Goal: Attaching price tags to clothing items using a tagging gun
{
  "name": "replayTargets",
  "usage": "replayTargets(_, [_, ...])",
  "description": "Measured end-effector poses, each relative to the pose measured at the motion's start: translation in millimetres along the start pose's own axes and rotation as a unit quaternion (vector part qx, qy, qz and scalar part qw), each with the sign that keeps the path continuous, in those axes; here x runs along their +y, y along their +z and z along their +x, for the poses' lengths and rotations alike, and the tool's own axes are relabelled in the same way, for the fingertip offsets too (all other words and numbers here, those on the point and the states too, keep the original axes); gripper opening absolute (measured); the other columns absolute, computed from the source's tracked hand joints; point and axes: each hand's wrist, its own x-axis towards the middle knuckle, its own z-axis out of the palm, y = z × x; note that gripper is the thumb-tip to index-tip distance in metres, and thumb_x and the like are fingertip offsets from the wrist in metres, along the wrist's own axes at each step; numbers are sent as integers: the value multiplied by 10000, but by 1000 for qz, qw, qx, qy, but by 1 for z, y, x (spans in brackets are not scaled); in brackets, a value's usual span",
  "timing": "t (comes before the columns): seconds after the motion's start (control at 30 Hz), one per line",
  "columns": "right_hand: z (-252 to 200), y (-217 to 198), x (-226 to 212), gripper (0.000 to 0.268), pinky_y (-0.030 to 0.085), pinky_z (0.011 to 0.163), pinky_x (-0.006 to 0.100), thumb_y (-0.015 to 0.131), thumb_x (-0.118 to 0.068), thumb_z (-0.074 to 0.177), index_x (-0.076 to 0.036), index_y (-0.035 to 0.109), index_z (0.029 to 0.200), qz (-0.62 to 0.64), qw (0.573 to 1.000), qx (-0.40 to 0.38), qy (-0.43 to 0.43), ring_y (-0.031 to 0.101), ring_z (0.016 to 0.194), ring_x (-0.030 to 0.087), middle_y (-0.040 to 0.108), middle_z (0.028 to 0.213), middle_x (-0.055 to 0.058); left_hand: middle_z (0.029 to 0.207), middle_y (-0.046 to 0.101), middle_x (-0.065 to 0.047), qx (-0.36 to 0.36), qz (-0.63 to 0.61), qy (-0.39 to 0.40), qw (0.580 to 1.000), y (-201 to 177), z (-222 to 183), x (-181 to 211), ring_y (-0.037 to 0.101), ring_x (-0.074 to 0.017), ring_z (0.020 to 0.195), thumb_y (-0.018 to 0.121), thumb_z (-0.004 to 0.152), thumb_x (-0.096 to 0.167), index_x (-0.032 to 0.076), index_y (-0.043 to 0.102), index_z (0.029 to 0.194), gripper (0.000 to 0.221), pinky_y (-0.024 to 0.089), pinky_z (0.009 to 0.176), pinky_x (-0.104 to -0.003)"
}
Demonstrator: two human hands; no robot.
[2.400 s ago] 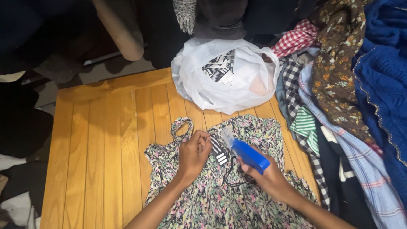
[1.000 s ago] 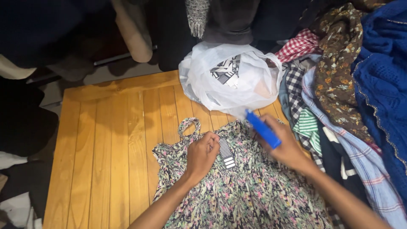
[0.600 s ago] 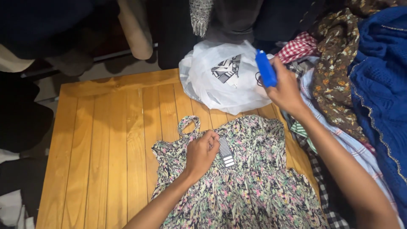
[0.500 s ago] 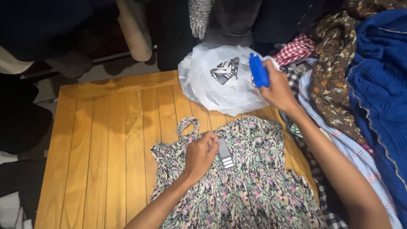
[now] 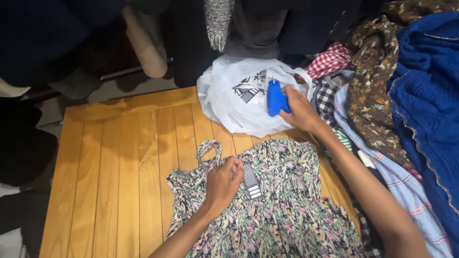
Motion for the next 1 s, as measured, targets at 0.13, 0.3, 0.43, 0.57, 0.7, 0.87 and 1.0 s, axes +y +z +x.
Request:
replayTargets(0.13, [0, 11, 8, 563, 455, 936, 559, 784, -143, 787, -28, 479, 1247, -5, 1000, -3, 10, 599, 1102, 476, 632, 1109, 250, 610, 733, -13, -2, 8, -2, 1000, -3, 1, 3, 670, -281, 539, 614, 911, 151, 170, 639, 898, 35, 519, 534, -391])
replayTargets(0.3, [-1, 16, 13, 424, 413, 878, 479, 691, -241, 926, -87, 462, 1248, -18, 997, -73, 32, 528, 1059, 357, 533, 1214, 171, 638, 720, 23, -40, -3, -8, 999, -4, 4, 1, 612, -57, 433, 513, 968, 66, 159, 624, 936, 149, 405, 308, -172])
replayTargets(0.43, [-1, 23, 19, 493, 416, 905, 484, 711, -256, 904, -71, 474, 1295, -48, 997, -63, 13, 515, 1059, 350, 512, 1208, 163, 628, 716, 33, -37, 2, -7, 999, -3, 3, 0, 601, -56, 430, 517, 960, 66, 167, 625, 933, 151, 405, 324, -184])
replayTargets(0.57, [0, 7, 0, 548, 409, 963, 512, 753, -273, 885, -57, 487, 1313, -57, 994, -84, 27, 502, 1122, 370, 496, 1254, 159, 597, 646, 45, -29, -1, -11, 1000, -2, 3, -1, 537, -61, 420, 538, 965, 63, 173, 629, 910, 153, 385, 322, -195])
replayTargets(0.7, [-4, -5, -14, 600, 415, 1000, 507, 739, -412, 883, -30, 535, 1298, -238, 969, -65, -2, 534, 1141, 396, 542, 1271, 201, 618, 545, 53, -28, -55, -61, 996, -7, 2, 8, 462, -71, 461, 569, 982, 62, 148, 629, 993, 106, 373, 365, -206])
replayTargets(0.87, [-15, -37, -77, 505, 502, 908, 485, 704, -304, 930, -54, 513, 1325, -210, 976, -43, -20, 590, 1051, 368, 557, 1265, 195, 1024, 617, -38, 21, -90, -67, 993, -8, 7, 15, 447, -36, 484, 557, 972, 76, 80, 562, 1213, 241, 384, 401, -187])
replayTargets(1.0, [-28, -53, -121, 375, 560, 872, 436, 721, -239, 897, -93, 630, 1231, -123, 977, -175, 9, 686, 1019, 338, 636, 1081, 146, 1321, 449, -239, 35, -121, -75, 989, -25, 12, 37, 649, -215, 745, 521, 983, 91, -30, 458, 1314, 358, 602, 682, -383])
